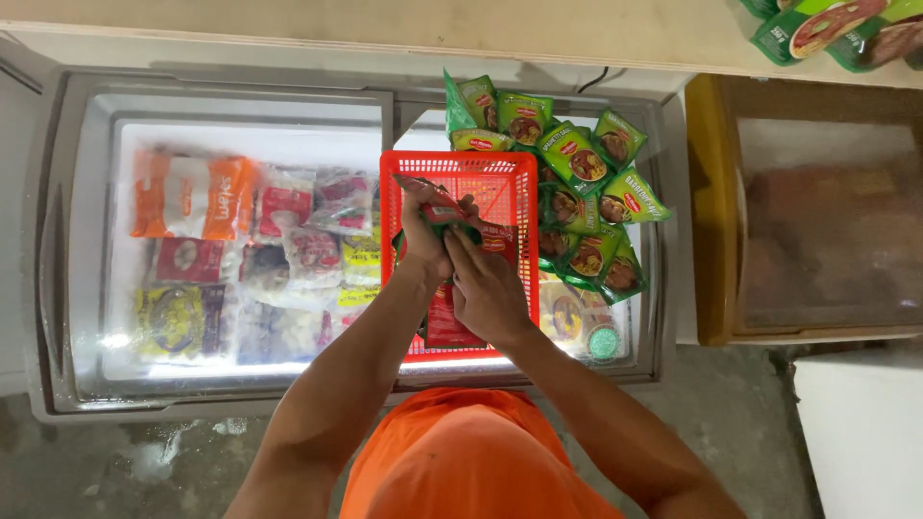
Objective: Picking up sauce packets from a shelf, wiping them with a cloth, and placing them into a red plastic basket.
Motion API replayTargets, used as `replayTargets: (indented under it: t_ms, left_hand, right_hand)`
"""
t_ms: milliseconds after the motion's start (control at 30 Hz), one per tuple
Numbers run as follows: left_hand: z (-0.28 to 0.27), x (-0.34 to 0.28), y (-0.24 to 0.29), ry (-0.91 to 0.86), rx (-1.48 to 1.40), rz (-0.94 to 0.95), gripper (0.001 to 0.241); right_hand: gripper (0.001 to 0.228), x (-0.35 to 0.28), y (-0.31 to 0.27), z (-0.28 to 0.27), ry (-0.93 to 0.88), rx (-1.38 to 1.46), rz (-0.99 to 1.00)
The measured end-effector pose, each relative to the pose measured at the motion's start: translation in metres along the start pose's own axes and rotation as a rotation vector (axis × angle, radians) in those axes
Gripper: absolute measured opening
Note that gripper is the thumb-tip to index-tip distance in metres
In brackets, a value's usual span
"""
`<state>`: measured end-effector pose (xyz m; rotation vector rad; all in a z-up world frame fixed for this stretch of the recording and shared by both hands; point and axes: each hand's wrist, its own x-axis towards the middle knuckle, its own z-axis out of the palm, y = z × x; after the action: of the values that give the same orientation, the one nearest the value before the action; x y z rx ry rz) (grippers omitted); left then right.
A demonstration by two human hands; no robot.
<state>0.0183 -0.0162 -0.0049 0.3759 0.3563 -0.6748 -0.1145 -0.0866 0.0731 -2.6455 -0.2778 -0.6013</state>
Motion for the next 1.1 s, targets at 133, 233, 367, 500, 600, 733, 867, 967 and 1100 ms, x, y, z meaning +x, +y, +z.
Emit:
replayTargets:
  t_ms: [133,233,367,500,600,733,867,967,1100]
  left_hand:
    - [0.015,-0.012,0.001,0.112,-0.014,-0.034,0.045]
    - [0.003,-0.013,-0.007,0.136,0.080,-0.041,0.045]
    - [-0.002,-0.008,-0.003,-0.106,0.065,0.020,0.057]
    - [-0.038,0.021,-0.013,-0.110,0.009,0.018,0.074]
    - [0.003,-0.007,-0.007,-0.057,0.319,0.275,0.065]
    - [0.007,-0.006,-0.009,0.009,0.832,0.394,0.081]
    - [0.011,0.007,0.002,0.031,0.804,0.468,0.053]
    - [0.031,-0.006,0.014,0.055,0.691,0.447,0.039]
    - [0.054,-0.008,0.028,0.085,0.853,0.545,0.033]
  right_hand:
    - [0.061,0.000,-0.004,0.004,0.077,-0.007,-0.026]
    - [0.068,-0.002,-0.007,0.007,-0.068,0.189,0.184]
    - [0.058,-0.002,0.000,0.010,0.035,0.314,0.164]
    - [0.025,-0.010,-0.004,0.014,0.326,0.718,0.152]
    - [0.018,-0.015,0.023,0.023,0.423,1.087,0.719]
    - [0.021,0.009,0.031,-0.004,0.152,1.433,1.043]
    - [0.026,-0.002,0.067,0.012,0.094,1.229,1.011]
    - [0.023,-0.005,0.074,0.016,0.131,1.299,1.078]
    - [0.034,-0.006,0.086,0.016,0.218,1.632,0.743]
